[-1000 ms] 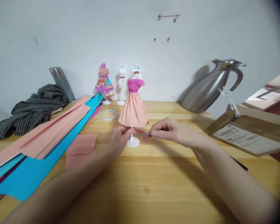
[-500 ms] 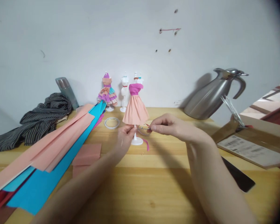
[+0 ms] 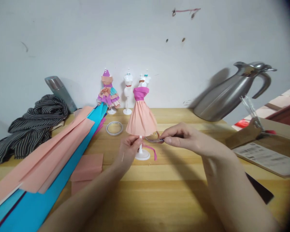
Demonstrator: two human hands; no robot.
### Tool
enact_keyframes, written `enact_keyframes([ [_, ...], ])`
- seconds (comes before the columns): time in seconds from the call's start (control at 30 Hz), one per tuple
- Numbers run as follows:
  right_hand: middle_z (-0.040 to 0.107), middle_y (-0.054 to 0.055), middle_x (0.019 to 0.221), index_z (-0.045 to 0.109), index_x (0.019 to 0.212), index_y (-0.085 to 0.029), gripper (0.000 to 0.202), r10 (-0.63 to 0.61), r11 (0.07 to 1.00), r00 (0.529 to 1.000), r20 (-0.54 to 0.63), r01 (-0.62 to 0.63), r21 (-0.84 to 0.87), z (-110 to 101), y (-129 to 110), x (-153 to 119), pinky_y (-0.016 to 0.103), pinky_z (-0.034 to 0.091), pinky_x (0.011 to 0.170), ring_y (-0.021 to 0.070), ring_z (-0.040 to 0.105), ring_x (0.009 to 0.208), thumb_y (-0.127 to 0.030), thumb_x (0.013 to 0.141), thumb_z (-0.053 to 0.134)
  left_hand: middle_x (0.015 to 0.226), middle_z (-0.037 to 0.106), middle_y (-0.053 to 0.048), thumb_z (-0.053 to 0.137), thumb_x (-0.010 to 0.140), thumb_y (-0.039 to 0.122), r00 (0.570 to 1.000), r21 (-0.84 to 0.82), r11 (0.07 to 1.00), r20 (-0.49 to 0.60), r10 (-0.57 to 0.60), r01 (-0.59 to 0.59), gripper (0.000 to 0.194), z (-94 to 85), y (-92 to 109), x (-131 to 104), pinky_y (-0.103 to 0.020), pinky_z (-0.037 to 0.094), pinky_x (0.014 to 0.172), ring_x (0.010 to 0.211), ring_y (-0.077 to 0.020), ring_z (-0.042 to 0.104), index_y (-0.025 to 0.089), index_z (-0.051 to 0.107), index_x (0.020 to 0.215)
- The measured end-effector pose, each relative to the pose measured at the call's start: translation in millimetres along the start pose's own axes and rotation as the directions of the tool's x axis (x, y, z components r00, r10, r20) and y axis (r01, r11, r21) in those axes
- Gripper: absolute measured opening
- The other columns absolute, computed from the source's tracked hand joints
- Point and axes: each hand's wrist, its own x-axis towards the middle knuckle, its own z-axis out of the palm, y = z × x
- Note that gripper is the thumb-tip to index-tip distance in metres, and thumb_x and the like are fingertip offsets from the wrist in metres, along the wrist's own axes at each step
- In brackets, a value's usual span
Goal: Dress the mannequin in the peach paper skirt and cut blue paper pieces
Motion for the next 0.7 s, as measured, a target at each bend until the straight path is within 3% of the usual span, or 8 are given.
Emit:
enact_keyframes([
  [0.2,0.050,0.001,0.054,0.068,0.066,-0.015,0.046,-0.004,1.000,0.998,-0.061,0.004,-0.008,-2,0,-2,0.027,0.032,0.053,0.0131,0.042,0.058,-0.059,0.078,0.060,0.050,0.050,0.001,0.066,0.065,0.042,0.999,0.052,0.998,0.016,0.040,-0.041,0.032,-2.6,9,1,-0.021,0.028,0.048,0.047,-0.0074,0.040,0.012,0.062,0.055],
  [0.43,0.045,-0.001,0.055,0.065,0.064,-0.015,0.046,0.021,1.000,0.999,-0.050,-0.021,0.005,0,-2,1,0.027,0.031,0.054,0.0121,0.038,0.056,-0.059,0.078,0.060,0.049,0.050,0.001,0.068,0.065,0.041,0.998,0.059,0.997,0.044,0.038,-0.041,0.031,-1.2,11,-1,-0.021,0.026,0.047,0.046,-0.0070,0.039,0.012,0.061,0.055],
  [0.7,0.022,-0.005,0.058,0.044,0.053,-0.017,0.051,0.034,0.998,0.999,0.034,-0.036,0.051,3,-5,6,0.028,0.019,0.053,0.0087,0.021,0.054,-0.059,0.080,0.054,0.053,0.056,0.000,0.067,0.065,0.046,0.998,0.051,0.998,0.061,0.035,-0.038,0.034,-1.0,7,-4,-0.021,0.029,0.047,0.047,-0.0079,0.042,0.013,0.063,0.060],
])
